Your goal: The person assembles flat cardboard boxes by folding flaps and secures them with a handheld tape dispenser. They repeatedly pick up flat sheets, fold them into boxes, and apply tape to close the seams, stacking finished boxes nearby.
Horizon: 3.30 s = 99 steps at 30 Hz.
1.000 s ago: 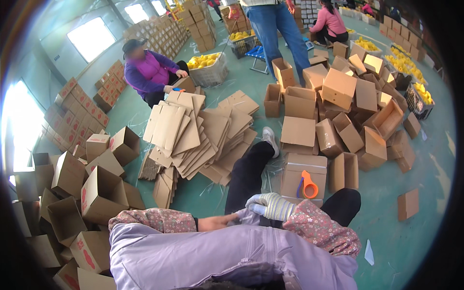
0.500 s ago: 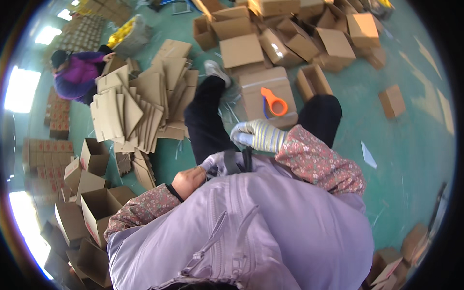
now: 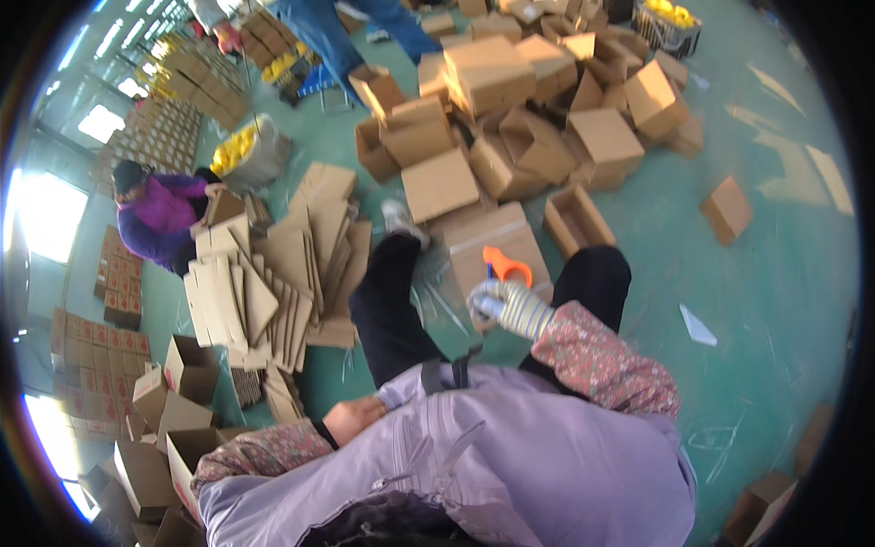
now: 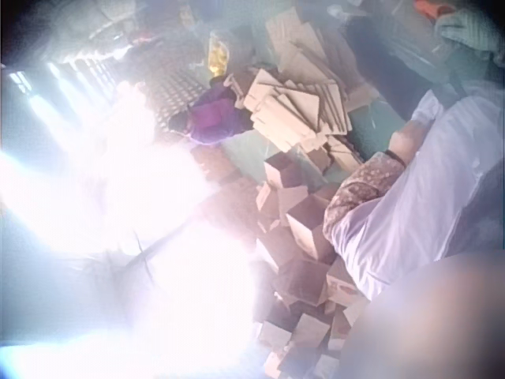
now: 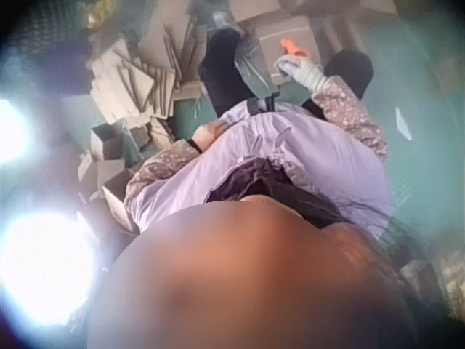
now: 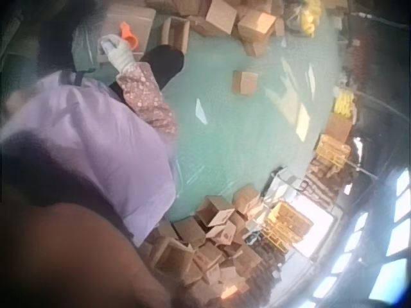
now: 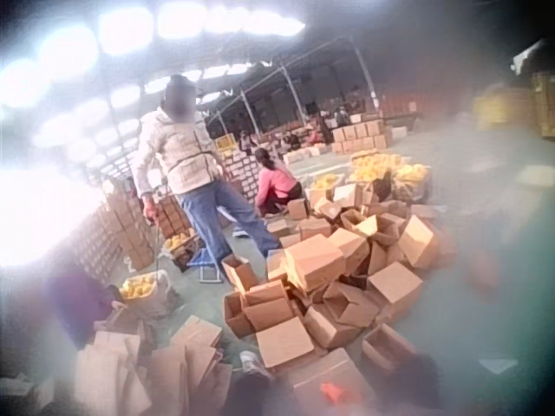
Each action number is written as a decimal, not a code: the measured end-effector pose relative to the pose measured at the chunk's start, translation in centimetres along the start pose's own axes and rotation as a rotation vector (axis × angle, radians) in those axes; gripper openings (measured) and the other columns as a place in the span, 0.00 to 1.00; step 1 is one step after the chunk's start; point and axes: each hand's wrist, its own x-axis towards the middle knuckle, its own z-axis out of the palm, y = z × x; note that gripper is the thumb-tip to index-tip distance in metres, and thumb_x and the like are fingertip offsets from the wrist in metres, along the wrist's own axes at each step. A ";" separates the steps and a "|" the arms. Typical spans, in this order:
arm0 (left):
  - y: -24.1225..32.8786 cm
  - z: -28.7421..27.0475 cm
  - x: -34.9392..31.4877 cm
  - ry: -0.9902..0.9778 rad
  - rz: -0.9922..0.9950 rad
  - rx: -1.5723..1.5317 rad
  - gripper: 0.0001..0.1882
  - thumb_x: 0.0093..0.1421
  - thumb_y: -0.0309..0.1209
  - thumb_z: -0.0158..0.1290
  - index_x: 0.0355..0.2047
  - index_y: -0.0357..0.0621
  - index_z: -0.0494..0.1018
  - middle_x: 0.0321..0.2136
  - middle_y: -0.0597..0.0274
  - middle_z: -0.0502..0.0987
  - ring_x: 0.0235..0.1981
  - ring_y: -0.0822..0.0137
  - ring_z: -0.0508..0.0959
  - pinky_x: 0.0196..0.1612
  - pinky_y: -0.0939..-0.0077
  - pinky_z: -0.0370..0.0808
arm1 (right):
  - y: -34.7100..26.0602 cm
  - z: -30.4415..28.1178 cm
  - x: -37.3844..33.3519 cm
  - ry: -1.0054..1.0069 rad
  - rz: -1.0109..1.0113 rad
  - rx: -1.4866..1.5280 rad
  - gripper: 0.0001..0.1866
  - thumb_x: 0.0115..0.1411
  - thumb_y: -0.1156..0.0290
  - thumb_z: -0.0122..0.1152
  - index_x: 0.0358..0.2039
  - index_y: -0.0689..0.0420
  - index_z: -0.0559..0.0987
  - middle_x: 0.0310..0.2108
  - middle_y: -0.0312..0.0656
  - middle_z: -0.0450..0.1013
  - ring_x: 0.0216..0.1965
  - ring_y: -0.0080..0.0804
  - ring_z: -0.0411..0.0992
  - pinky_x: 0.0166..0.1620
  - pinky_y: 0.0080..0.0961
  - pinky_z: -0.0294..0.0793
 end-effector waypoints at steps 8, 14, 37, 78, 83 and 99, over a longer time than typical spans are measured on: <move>2.1 1.1 0.4 0.257 -0.528 -0.922 0.10 0.52 0.16 0.47 0.32 0.38 0.75 0.30 0.57 0.75 0.30 0.72 0.74 0.33 0.78 0.72 | 1.7 0.7 0.5 -0.063 -0.021 0.107 0.08 0.61 0.72 0.50 0.36 0.62 0.75 0.27 0.34 0.73 0.29 0.19 0.69 0.37 0.18 0.70; 1.0 0.8 1.1 0.126 -0.127 -0.086 0.12 0.53 0.32 0.50 0.37 0.43 0.71 0.28 0.55 0.74 0.29 0.56 0.76 0.31 0.67 0.74 | 0.5 2.5 1.1 -0.139 -0.059 -0.107 0.09 0.59 0.69 0.52 0.37 0.60 0.75 0.27 0.35 0.73 0.29 0.20 0.70 0.37 0.20 0.69; 2.1 2.5 0.5 0.097 -0.268 -0.043 0.13 0.53 0.32 0.48 0.37 0.38 0.66 0.32 0.55 0.71 0.35 0.56 0.74 0.36 0.67 0.74 | -2.1 6.6 0.3 -0.487 -0.152 -0.546 0.12 0.57 0.65 0.53 0.38 0.58 0.75 0.32 0.44 0.75 0.37 0.37 0.74 0.42 0.29 0.70; -0.7 3.5 4.5 -0.005 -0.504 -0.828 0.15 0.50 0.19 0.47 0.41 0.41 0.66 0.30 0.58 0.74 0.33 0.64 0.75 0.36 0.75 0.71 | -1.3 -4.1 1.8 -0.018 -0.172 -0.072 0.07 0.60 0.73 0.51 0.37 0.61 0.75 0.28 0.33 0.73 0.32 0.18 0.70 0.38 0.17 0.69; -5.2 1.1 2.2 0.056 -0.613 -1.234 0.17 0.57 0.19 0.41 0.48 0.38 0.63 0.35 0.63 0.71 0.36 0.72 0.71 0.44 0.80 0.67 | 2.0 -8.4 4.4 0.364 -0.002 0.042 0.10 0.60 0.66 0.52 0.37 0.58 0.76 0.26 0.33 0.74 0.29 0.17 0.70 0.32 0.16 0.68; -8.7 11.9 14.5 0.143 -0.723 -1.454 0.11 0.61 0.24 0.43 0.43 0.33 0.66 0.30 0.62 0.73 0.34 0.73 0.73 0.40 0.81 0.70 | 14.7 -1.0 13.0 0.373 0.837 -1.075 0.56 0.43 0.46 0.64 0.62 0.58 0.42 0.50 0.53 0.66 0.49 0.45 0.67 0.54 0.38 0.61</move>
